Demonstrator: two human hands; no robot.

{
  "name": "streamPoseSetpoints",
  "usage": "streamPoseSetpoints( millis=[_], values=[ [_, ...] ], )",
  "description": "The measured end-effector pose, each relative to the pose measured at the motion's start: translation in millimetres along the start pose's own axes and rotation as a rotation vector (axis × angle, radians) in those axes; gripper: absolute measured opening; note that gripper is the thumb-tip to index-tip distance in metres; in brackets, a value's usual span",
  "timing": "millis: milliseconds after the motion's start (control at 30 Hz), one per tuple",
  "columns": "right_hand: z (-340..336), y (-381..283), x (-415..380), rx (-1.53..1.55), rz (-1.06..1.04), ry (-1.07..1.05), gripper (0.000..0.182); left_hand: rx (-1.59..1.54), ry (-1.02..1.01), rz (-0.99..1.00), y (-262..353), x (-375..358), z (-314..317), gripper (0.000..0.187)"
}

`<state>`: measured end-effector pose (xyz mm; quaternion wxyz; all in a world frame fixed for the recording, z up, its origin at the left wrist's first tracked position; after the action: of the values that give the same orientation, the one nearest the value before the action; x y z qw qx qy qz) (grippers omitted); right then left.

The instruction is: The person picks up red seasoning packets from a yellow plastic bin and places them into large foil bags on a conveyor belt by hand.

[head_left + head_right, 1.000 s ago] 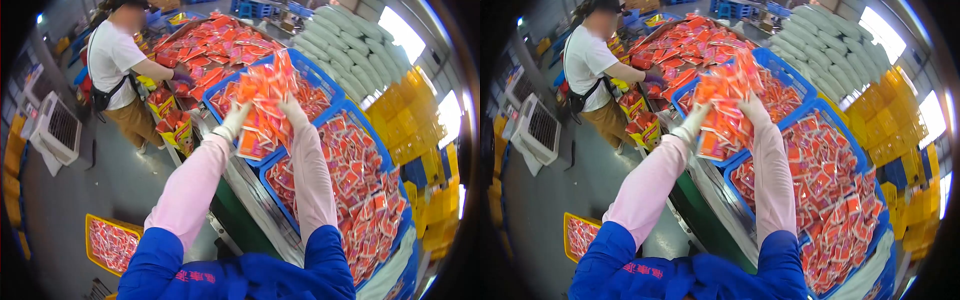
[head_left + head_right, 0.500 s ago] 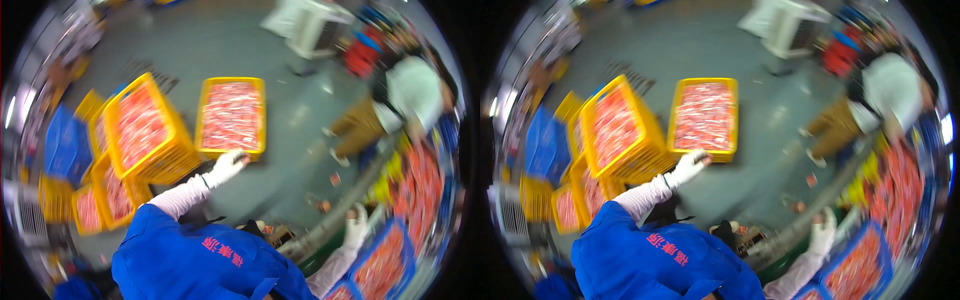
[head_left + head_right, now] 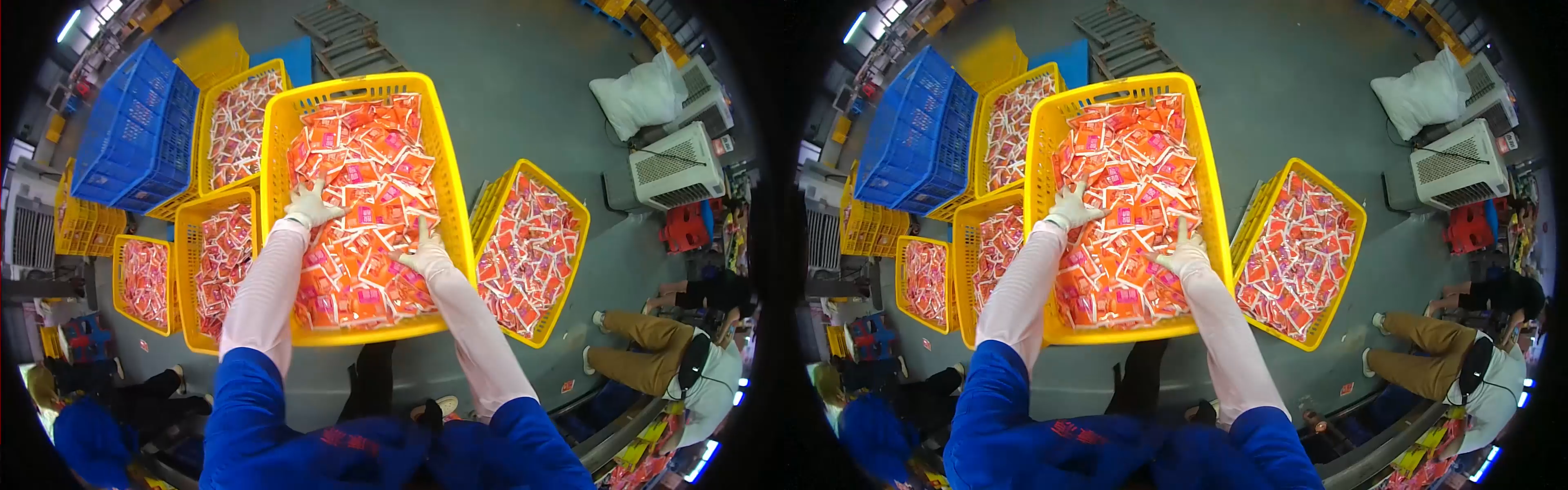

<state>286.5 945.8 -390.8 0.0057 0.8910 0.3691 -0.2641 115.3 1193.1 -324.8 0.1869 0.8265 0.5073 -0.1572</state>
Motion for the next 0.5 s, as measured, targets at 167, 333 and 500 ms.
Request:
streamPoseSetpoints(
  millis=[167, 333, 500],
  values=[
    [54.9, 12.2, 63.9, 0.975, -0.015, -0.199, 0.129, -0.436, -0.249, 0.056, -13.5, 25.5, 62.6, 0.120],
    [74.5, -3.9, 55.4, 0.721, -0.009, -0.465, 0.107, -0.490, -0.280, 0.288, 32.5, -7.2, 64.2, 0.106],
    [40.3, -20.2, 21.5, 1.128, 0.383, -0.500, 0.087, -0.608, -0.198, 0.227, 19.9, 10.4, 98.3, 0.104]
  ],
)
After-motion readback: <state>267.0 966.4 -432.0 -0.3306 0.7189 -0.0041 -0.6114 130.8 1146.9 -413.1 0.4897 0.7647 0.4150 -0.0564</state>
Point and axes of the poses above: each hand's wrist, its own x-axis towards the middle knuckle, its own z-axis out of the palm, y = z × x, the point moved 8 cm from there along x, towards the middle knuckle, and after that the axes turned 2 degrees about -x, right-handed, at the moved point
